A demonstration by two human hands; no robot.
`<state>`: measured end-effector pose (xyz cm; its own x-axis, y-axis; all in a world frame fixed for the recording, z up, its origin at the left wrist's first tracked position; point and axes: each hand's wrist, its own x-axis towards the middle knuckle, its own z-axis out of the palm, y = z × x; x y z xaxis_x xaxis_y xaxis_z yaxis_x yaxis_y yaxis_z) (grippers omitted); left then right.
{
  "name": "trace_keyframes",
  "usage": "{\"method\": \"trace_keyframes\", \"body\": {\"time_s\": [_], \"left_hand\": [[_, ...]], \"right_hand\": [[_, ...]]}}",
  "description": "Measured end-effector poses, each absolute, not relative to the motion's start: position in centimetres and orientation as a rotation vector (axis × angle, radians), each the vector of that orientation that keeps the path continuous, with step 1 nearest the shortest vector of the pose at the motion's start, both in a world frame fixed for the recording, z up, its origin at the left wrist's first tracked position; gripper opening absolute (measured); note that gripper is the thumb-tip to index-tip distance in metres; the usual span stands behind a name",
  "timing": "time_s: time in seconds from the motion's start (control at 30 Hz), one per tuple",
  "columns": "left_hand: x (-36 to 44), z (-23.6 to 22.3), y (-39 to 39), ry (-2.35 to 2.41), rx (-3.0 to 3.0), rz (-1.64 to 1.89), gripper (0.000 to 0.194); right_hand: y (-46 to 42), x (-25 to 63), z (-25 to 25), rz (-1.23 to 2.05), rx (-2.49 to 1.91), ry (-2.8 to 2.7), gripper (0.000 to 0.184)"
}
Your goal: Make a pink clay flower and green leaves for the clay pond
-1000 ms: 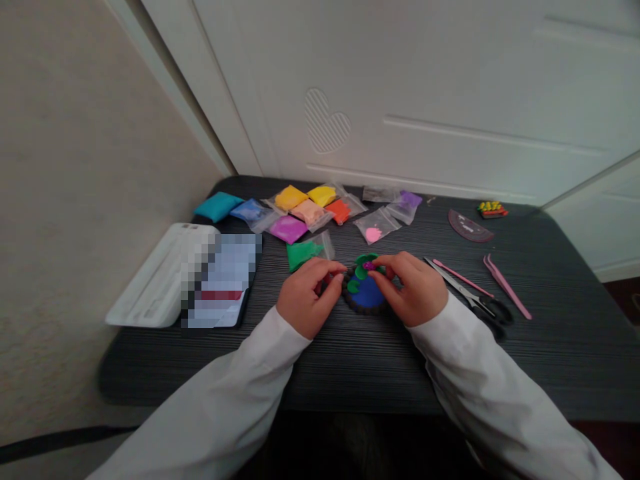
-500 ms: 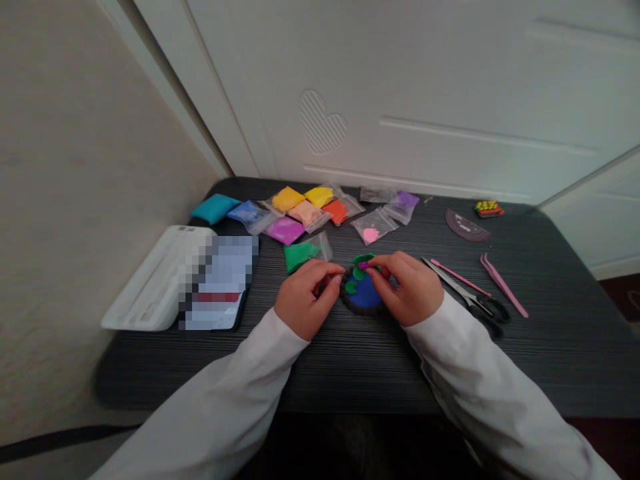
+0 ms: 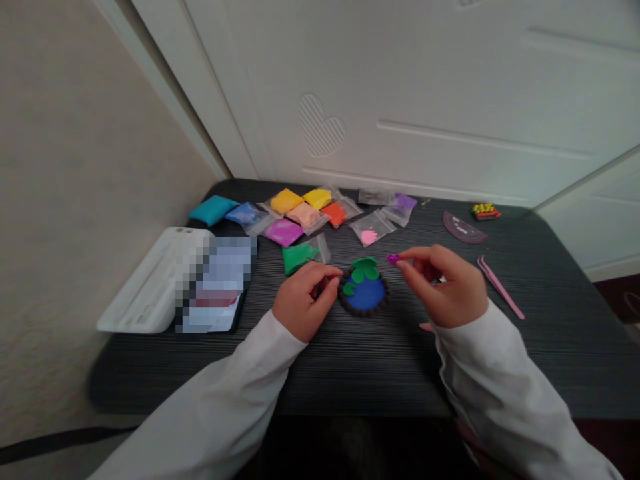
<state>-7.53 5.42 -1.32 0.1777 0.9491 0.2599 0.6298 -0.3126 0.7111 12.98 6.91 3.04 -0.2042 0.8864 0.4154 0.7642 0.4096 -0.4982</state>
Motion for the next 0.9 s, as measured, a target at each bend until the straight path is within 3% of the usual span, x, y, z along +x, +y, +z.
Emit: {"method": "trace_keyframes", "body": {"time_s": [0.2,0.47,0.8,0.9], "left_hand": [[-7.5,-1.4,5.5,1.474,2.016,0.931,0.02],[-7.6,-1.5,5.6,1.485,1.998,0.941,0.019],[-7.6,-1.6,5.7,1.502,2.016,0.975,0.021],[-7.8,-1.6,5.7,1.524,2.015,0.984,0.02]], "right_hand": [[10.2,18.3,1.3,0.019,-1.691,-1.879,0.023],[13.2,21.0,-1.6,0.041,-1.928,-2.116,0.024],[14.1,18.6,1.3,-0.063,-1.864,-2.208,0.029],[15.6,16.0,1.4,-0.06,-1.903,-2.341,0.038]]}}
